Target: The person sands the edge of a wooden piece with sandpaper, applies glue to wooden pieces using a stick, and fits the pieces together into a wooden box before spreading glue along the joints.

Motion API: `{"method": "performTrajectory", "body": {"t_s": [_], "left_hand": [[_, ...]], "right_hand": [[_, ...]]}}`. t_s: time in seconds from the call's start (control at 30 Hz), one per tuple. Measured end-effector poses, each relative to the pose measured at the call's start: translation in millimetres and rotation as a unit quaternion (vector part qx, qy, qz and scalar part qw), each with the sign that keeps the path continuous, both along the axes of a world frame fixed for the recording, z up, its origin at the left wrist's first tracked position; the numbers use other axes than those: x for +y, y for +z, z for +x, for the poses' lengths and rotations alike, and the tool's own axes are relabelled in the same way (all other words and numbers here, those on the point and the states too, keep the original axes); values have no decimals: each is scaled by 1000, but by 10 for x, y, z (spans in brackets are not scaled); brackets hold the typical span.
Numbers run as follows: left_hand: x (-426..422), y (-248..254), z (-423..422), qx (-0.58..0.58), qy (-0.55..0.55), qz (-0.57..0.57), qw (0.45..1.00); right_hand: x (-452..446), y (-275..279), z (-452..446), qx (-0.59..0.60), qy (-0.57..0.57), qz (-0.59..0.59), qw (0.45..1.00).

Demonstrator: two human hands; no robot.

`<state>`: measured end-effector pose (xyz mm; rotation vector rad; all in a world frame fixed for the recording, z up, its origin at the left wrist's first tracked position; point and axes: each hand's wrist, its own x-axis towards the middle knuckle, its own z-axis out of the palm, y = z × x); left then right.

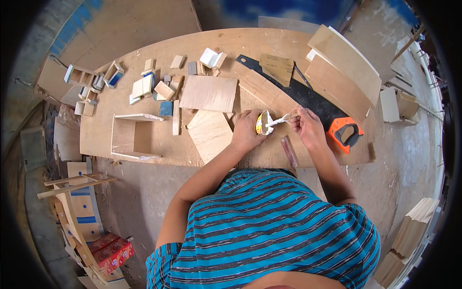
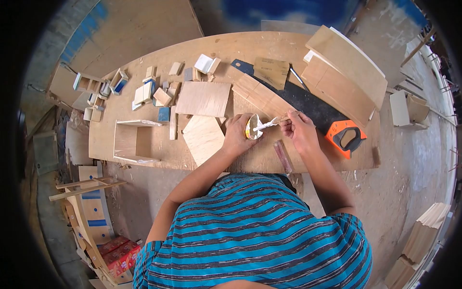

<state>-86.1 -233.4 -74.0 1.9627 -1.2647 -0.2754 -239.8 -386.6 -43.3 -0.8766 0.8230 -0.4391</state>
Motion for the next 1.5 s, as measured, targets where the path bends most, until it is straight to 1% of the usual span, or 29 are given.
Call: {"method": "performTrajectory", "body": {"t_s": [0.07,0.17,0.27,0.37,0.47,0.63,0.77,0.87,0.97,1.07,1.17,1.27,1.37,1.47,1.5], "left_hand": [[-9,-45,14,-1,-4,-6,1000],[-9,-67,20,-1,-3,-16,1000],[-11,-73,23,-6,-2,-21,1000],[-9,-70,23,-8,-3,-17,1000],[-5,-80,29,-7,-3,-22,1000],[11,-76,22,2,11,-32,999],[20,-162,41,12,13,-57,998],[13,-208,48,18,10,-65,998],[21,-200,55,11,-1,-73,997],[31,-134,45,3,-11,-82,997],[34,-96,29,8,-28,-92,995],[29,-128,33,28,-49,-102,993],[38,-106,23,79,-62,-100,990],[53,-63,10,119,-56,-99,986],[58,-55,9,129,-52,-100,985]], "right_hand": [[62,83,-6,14,27,-101,994],[131,201,-37,18,48,-188,981],[161,249,-43,16,42,-212,976],[110,221,-29,0,17,-116,993],[87,177,-13,-13,-1,-71,997],[197,265,-56,2,50,-271,961],[309,453,-92,11,95,-431,897],[361,520,-97,30,121,-406,905],[406,457,-44,18,105,-329,938],[432,391,-31,-1,130,-376,917],[422,380,-2,1,165,-498,851],[429,534,79,0,169,-615,770],[437,557,121,27,198,-680,705],[433,500,155,18,194,-732,653],[430,470,156,18,195,-732,652]]}}
